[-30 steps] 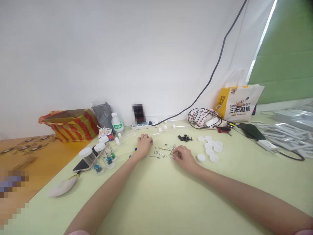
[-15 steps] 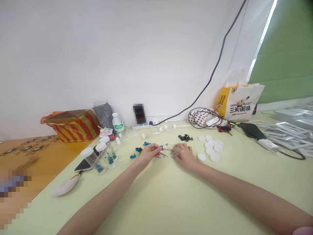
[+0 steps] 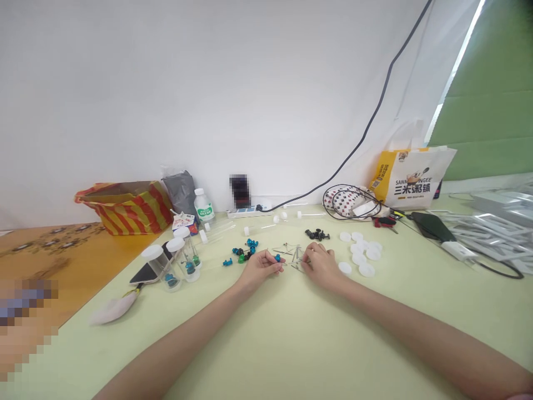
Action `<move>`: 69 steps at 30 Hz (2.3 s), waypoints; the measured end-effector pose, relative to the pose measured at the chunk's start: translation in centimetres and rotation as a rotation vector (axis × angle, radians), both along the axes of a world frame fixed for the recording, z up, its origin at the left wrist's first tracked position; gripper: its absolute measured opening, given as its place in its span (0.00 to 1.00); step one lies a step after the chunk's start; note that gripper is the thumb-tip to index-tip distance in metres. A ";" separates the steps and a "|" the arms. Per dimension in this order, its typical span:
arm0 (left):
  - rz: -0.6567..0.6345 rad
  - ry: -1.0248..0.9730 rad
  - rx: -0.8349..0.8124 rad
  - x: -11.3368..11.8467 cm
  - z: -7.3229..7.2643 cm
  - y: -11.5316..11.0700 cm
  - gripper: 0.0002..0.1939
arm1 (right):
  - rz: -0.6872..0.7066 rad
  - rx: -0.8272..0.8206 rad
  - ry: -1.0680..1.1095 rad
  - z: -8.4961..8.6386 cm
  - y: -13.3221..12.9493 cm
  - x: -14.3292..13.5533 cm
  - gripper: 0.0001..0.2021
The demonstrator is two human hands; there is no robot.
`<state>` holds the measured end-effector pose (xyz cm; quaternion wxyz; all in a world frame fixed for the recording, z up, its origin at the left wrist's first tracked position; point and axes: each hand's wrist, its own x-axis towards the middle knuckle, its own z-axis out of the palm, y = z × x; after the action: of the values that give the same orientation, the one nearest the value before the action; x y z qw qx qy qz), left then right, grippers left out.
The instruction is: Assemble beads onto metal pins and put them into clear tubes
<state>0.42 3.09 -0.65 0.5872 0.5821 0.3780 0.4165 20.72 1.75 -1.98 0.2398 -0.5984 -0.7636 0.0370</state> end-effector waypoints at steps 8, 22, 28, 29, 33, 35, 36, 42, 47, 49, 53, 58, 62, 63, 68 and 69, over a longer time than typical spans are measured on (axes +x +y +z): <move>-0.045 -0.016 -0.017 0.2 -0.3 -0.3 0.20 | -0.062 0.015 -0.147 -0.4 0.1 -0.9 0.05; -0.190 0.048 -0.076 0.7 0.5 -1.2 0.17 | 0.131 -0.030 0.552 0.5 0.4 -0.7 0.07; -0.240 0.007 -0.093 0.6 0.0 -1.1 0.18 | 0.256 -0.048 0.848 0.8 0.2 -0.9 0.09; -0.250 0.003 -0.094 0.5 -0.1 -1.0 0.18 | 0.295 -0.057 0.912 0.9 0.0 -1.0 0.10; -0.262 0.014 -0.068 0.6 -0.2 -1.1 0.18 | 0.440 -0.099 1.106 1.2 -0.5 -1.6 0.09; -0.263 0.032 -0.055 0.7 -0.1 -1.2 0.18 | 0.471 -0.127 1.143 1.2 -0.6 -1.7 0.09; -0.265 0.040 -0.050 0.7 -0.1 -1.2 0.17 | 0.476 -0.136 1.152 1.2 -0.6 -1.8 0.08; -0.268 0.054 -0.038 0.8 0.0 -1.4 0.16 | 0.485 -0.154 1.155 1.2 -0.8 -1.7 0.08; -0.262 0.069 -0.030 0.7 0.1 -1.4 0.16 | 0.480 -0.156 1.143 1.4 -0.9 -1.7 0.09; -0.258 0.065 -0.032 0.7 0.1 -1.4 0.17 | 0.468 -0.149 1.140 1.4 -1.0 -1.7 0.09; -0.247 0.049 -0.028 0.7 0.1 -1.4 0.17 | 0.452 -0.132 1.138 1.4 -1.0 -1.7 0.09; -0.257 0.053 -0.002 0.8 0.3 -1.6 0.16 | 0.463 -0.156 1.103 1.5 -1.3 -1.7 0.08; -0.298 0.075 0.003 0.7 0.8 -1.9 0.17 | 0.462 -0.175 1.052 1.6 -1.3 -1.6 0.09; -0.308 0.077 -0.009 0.7 0.8 -1.9 0.17 | 0.457 -0.173 1.049 1.6 -1.3 -1.6 0.08; -0.300 0.073 -0.060 0.6 0.6 -1.7 0.18 | 0.444 -0.200 1.046 1.4 -1.2 -1.6 0.10; -0.293 0.073 -0.063 0.5 0.5 -1.7 0.18 | 0.441 -0.205 1.045 1.4 -1.2 -1.6 0.10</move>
<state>0.97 1.42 -0.14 0.6456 0.6270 0.3231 0.2928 19.07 0.55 -0.56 0.5126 -0.3477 -0.6430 0.4505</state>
